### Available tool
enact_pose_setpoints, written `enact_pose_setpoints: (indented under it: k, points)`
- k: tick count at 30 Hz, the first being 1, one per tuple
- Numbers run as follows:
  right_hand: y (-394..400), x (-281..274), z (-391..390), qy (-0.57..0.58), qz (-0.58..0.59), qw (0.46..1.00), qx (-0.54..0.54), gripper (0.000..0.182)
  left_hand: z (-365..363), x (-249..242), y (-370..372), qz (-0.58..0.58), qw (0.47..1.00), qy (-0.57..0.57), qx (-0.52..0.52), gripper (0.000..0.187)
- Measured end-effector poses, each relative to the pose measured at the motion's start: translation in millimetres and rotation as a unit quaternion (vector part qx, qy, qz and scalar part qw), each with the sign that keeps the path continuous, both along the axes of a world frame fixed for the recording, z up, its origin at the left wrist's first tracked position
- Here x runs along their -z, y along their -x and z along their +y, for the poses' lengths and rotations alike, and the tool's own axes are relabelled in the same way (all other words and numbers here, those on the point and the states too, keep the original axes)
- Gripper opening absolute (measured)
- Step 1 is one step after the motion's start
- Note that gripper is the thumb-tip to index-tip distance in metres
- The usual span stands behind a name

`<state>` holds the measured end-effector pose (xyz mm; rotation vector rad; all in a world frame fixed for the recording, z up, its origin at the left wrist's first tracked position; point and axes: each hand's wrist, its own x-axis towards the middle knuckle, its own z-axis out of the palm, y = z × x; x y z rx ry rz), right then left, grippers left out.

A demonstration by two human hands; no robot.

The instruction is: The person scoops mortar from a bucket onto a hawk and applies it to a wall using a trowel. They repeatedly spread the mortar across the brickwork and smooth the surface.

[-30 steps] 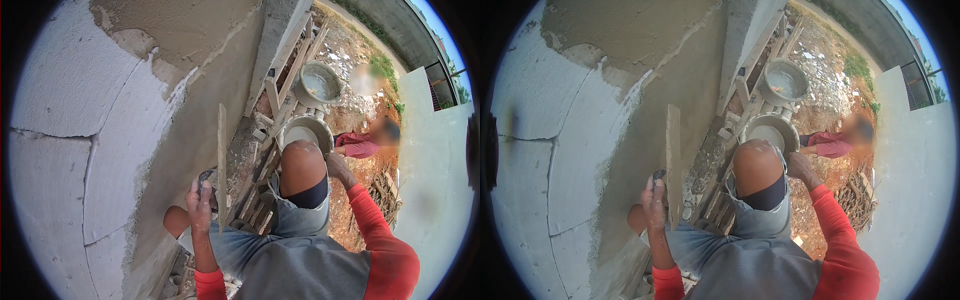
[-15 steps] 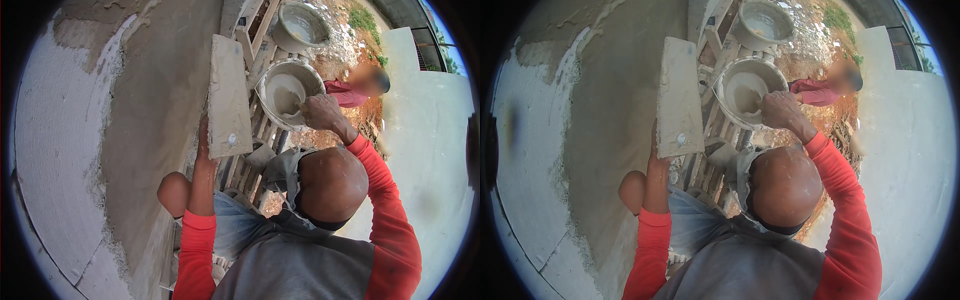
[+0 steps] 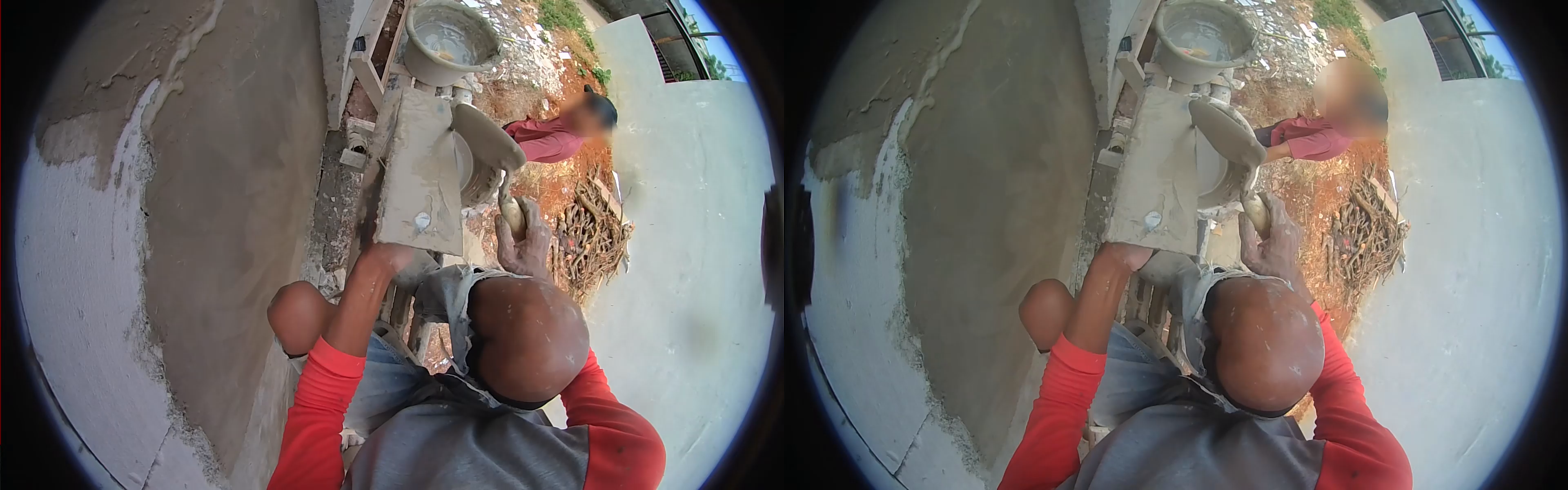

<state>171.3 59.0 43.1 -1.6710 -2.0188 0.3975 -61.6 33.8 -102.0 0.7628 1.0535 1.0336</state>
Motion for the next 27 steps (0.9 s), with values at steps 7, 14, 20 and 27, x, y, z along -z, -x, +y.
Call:
enact_pose_setpoints:
  k: [7,14,20,27]
  points:
    - [9.0,55.6,1.9,-0.136,-0.025,0.990,-0.026,0.034,37.3,-0.6,-42.4,-0.583,0.812,-0.012,-0.005,0.042]
    - [-35.5,44.3,-47.2,-0.064,-0.074,0.993,0.065,0.026,51.6,-70.2,-19.6,-0.455,0.839,0.238,-0.182,0.042]
    - [-60.8,-25.1,4.3,0.342,0.433,0.834,0.032,0.038,19.8,8.8,-1.7,-0.539,0.836,0.098,-0.022,0.045]
    - [-78.5,-14.5,23.0,0.585,0.544,0.601,-0.029,0.056,10.6,-12.1,-18.2,-0.583,0.797,0.150,-0.050,0.043]
